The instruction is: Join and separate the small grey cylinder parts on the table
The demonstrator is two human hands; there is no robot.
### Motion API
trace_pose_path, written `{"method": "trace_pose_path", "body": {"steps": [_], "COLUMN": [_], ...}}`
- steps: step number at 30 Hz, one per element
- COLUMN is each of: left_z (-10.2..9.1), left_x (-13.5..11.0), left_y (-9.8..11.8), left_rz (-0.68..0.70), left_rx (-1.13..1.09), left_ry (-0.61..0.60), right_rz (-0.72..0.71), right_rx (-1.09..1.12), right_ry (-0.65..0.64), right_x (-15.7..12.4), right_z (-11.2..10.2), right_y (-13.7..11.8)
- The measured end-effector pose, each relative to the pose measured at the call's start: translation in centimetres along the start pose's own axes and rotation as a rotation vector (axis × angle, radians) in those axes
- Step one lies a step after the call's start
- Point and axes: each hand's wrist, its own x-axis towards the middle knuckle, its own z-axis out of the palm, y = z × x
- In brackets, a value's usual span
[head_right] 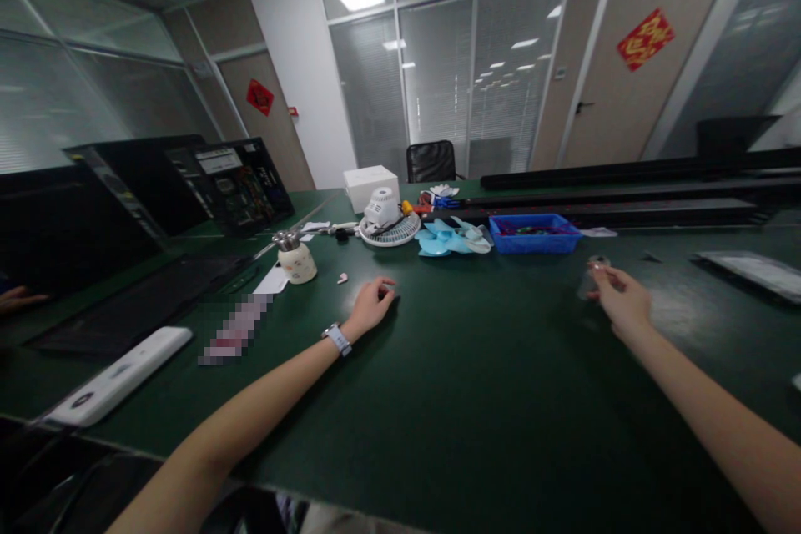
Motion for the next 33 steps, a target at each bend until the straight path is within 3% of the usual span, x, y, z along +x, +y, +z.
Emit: {"method": "trace_pose_path", "body": {"steps": [15,23,26,29,33], "left_z": [-0.3,-0.4,-0.3,-0.3,-0.3], "left_x": [0.0,0.1,0.2,0.2,0.2], "left_y": [0.4,0.5,0.4,0.4,0.3], "left_rz": [-0.009,0.006,0.006,0.004,-0.004], "left_rx": [0.006,0.017,0.020,0.016,0.018], "left_ry": [-0.002,-0.019,-0.018,-0.029,-0.029], "right_rz": [-0.032,0.102,0.150,0.034,0.036], "right_rx": [0.068,0.110,0.070,-0.097,-0.221], "right_ry": [-0.065,-0.179,-0.179,-0.127,-0.365], "right_x": [0.8,0.5,1.9,4.4,7.3], "right_z": [-0.1,-0.9,-1.9,-3.0,-3.8], "right_y": [0.9,-0.3,-1.4,-2.2,-1.9]}}
